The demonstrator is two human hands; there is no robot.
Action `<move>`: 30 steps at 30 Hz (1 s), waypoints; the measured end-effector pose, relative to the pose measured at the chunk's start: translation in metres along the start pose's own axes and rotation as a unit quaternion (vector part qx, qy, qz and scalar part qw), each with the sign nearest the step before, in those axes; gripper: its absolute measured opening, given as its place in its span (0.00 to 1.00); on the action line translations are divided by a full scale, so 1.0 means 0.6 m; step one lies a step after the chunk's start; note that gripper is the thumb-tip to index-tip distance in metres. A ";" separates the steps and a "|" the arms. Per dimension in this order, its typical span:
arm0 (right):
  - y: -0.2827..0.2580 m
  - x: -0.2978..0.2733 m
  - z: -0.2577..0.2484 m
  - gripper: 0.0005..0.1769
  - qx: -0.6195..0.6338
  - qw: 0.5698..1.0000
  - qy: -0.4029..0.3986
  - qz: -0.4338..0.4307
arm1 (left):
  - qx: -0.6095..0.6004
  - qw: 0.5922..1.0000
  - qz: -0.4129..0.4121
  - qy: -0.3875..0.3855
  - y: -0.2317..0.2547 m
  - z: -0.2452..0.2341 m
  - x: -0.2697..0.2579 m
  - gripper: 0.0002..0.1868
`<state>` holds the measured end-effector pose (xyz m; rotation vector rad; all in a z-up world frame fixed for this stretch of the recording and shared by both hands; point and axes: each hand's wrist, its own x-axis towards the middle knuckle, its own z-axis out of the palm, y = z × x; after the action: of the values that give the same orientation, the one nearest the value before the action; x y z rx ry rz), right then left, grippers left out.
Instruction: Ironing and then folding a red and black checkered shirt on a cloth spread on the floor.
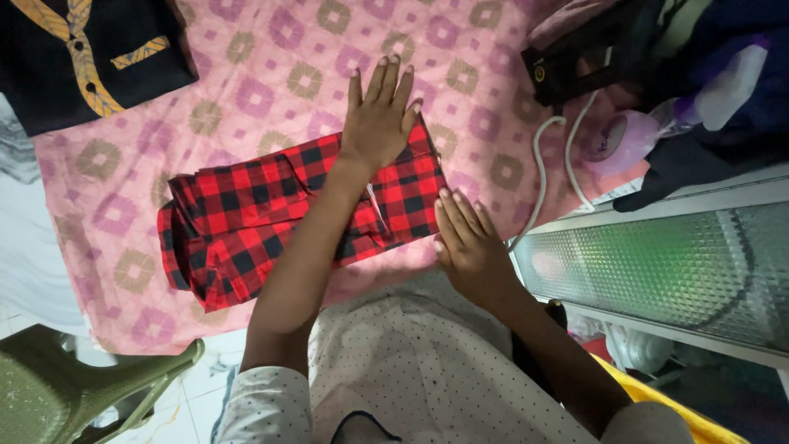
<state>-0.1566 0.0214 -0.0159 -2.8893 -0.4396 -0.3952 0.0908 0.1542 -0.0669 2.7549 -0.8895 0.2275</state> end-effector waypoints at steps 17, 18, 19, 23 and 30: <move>0.036 0.041 0.044 0.16 0.229 0.948 0.075 0.210 | -0.061 0.934 0.334 -0.112 0.000 -0.083 0.072 0.29; 0.041 0.037 0.047 0.16 0.231 0.947 0.070 0.213 | -0.064 0.934 0.332 -0.117 0.006 -0.098 0.072 0.29; 0.046 0.031 0.050 0.13 0.273 0.933 0.057 0.226 | -0.019 0.932 0.320 -0.170 0.013 -0.112 0.073 0.26; 0.073 0.026 0.052 0.10 0.345 0.899 0.030 0.267 | 0.004 0.928 0.319 -0.195 0.015 -0.125 0.088 0.25; 0.177 -0.010 0.083 0.06 0.389 0.867 0.125 0.287 | -0.091 0.923 0.361 -0.097 0.071 -0.080 0.160 0.31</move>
<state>-0.1170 -0.0684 -0.0801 -2.0000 0.2667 -0.3646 0.1389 0.0807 0.0076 2.1889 -1.8499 -0.0128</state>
